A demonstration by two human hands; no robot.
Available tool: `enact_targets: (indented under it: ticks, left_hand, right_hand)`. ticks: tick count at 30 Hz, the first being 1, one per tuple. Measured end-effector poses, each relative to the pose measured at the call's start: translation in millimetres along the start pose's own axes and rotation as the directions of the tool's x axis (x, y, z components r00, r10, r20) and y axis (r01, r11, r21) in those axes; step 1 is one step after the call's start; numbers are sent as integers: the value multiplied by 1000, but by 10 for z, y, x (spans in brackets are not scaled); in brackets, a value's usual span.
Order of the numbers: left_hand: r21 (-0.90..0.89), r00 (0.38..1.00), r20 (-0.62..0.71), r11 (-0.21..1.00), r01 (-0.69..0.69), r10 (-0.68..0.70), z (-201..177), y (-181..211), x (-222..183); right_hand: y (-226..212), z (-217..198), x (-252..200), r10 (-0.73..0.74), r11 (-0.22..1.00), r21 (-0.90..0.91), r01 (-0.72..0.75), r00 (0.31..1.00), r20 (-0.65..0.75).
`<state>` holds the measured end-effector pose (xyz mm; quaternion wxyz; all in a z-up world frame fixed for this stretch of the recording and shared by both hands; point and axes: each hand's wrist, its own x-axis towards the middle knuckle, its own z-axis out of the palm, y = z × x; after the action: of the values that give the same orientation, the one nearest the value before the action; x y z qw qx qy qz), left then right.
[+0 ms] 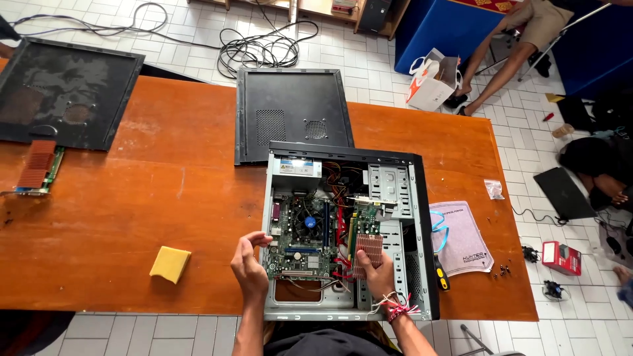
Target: Installing and securing an expansion card into a computer motherboard using a screwdriver.
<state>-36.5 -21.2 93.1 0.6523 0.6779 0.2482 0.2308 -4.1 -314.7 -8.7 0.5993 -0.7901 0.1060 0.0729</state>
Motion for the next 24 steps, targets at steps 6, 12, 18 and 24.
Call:
enact_targets:
  ticks: [6,12,18,24]
  left_hand:
    - [115,1000,3,993,3,-3,38,-57,-12]
    - [273,994,33,955,-111,106,71,-69,10]
    - [350,996,47,933,-85,73,95,-180,-43]
    - [346,999,46,938,-20,4,97,-88,-44]
  right_hand:
    - [3,-36,12,-32,995,91,33,999,-4]
    - [-190,-16,-68,-18,988,153,18,1000,-4]
    - [-76,-25,-33,-33,996,85,32,999,19]
    - [-176,-14,-65,9,980,197,-8,1000,1]
